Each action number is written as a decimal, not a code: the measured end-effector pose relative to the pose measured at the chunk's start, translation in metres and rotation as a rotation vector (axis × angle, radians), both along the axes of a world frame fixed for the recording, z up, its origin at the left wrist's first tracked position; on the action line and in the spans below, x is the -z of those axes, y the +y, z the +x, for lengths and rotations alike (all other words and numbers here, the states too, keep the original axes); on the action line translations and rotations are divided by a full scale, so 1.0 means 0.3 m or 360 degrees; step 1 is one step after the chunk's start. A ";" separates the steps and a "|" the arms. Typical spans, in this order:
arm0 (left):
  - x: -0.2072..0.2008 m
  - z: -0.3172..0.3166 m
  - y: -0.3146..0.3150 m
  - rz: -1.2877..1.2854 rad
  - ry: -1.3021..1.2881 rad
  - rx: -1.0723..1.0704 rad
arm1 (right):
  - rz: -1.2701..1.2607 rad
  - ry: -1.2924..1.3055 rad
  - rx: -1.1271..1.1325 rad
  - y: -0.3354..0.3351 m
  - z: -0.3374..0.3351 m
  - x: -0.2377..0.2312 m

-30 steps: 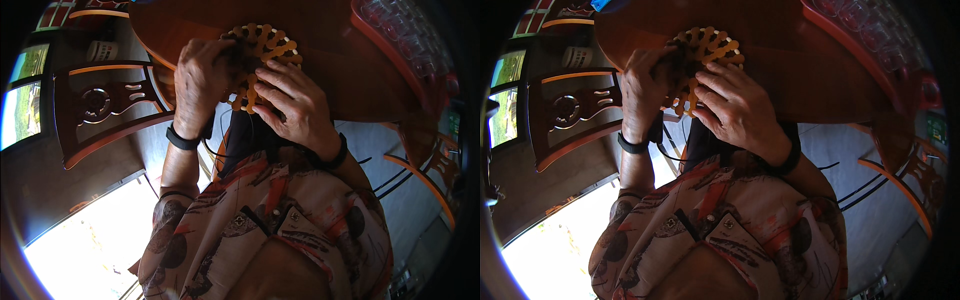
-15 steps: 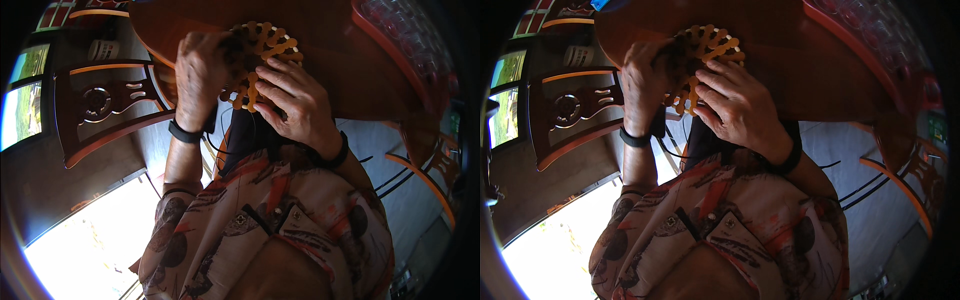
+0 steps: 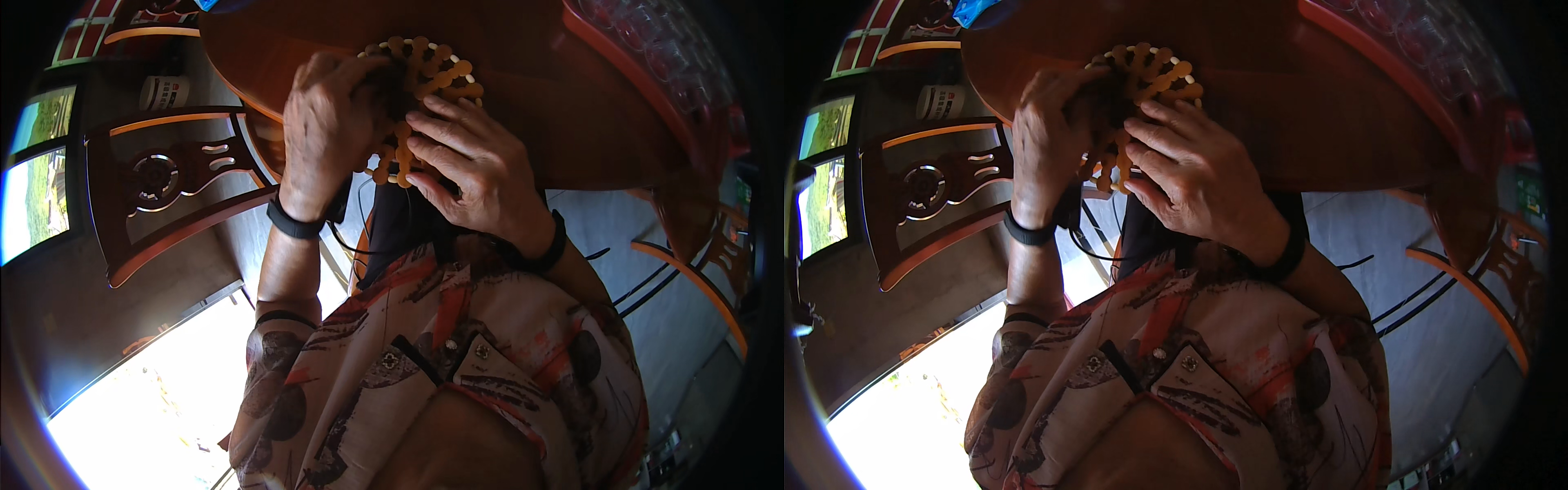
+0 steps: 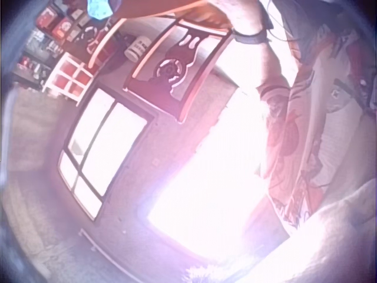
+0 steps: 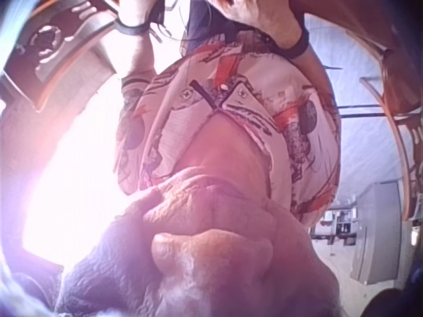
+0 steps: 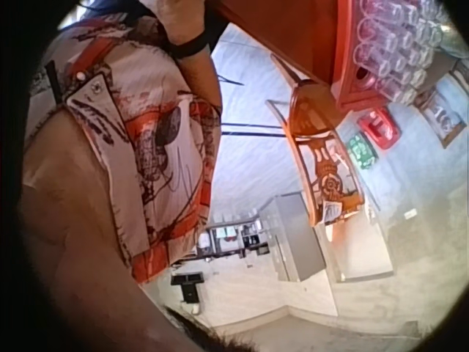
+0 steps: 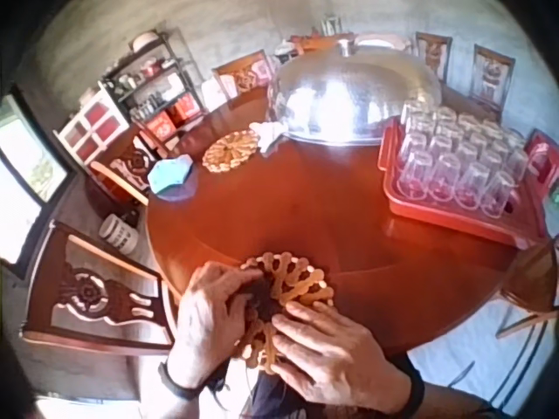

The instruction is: The person uses a dark cloth to rub and polish two circular wooden coasters with a flower-like pattern on a wooden table. The person holds one coaster in the left hand and rubs it with the cloth in the right hand, then places it down and repeats the process with the second coaster.

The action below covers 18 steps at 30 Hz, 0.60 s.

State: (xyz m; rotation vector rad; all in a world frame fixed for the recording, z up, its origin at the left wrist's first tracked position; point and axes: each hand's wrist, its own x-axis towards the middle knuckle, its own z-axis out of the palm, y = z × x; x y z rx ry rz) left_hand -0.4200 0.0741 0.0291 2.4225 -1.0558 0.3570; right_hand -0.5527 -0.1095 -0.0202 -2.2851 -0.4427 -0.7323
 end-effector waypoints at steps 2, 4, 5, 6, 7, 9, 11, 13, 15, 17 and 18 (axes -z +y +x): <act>-0.019 0.060 0.005 0.0107 -0.0259 -0.0018 | -0.0017 -0.0011 -0.0006 0.001 0.002 0.002; -0.048 0.086 0.006 0.0049 0.0017 -0.0278 | -0.0035 -0.0018 0.0007 -0.001 -0.001 0.002; -0.062 0.077 0.008 -0.0025 0.0075 -0.0218 | -0.0026 -0.0016 -0.0008 -0.004 -0.004 0.002; -0.073 0.063 0.006 -0.0086 0.0130 -0.0176 | -0.0015 -0.0012 -0.0021 -0.007 -0.006 0.003; -0.079 0.034 0.005 -0.0124 0.0229 -0.0169 | -0.0004 -0.0007 -0.0033 -0.010 -0.008 0.002; -0.075 -0.026 -0.001 -0.0171 0.0442 -0.0096 | -0.0023 0.0016 -0.0035 -0.015 -0.011 0.000; -0.053 -0.051 -0.013 -0.0079 0.0230 0.0145 | -0.0019 0.0031 -0.0057 -0.017 -0.011 -0.002; -0.026 -0.035 -0.024 -0.0051 0.0152 0.0093 | 0.0008 0.0037 -0.0075 -0.016 -0.010 -0.004; -0.013 0.017 -0.027 0.0062 0.0038 -0.0035 | 0.0003 0.0028 -0.0072 -0.015 -0.006 -0.003; -0.018 0.066 -0.025 0.0098 -0.0001 -0.0112 | -0.0007 0.0014 -0.0068 -0.014 -0.008 0.000; -0.029 0.083 -0.024 0.0089 -0.0011 -0.0103 | -0.0007 0.0002 -0.0061 -0.014 -0.007 0.002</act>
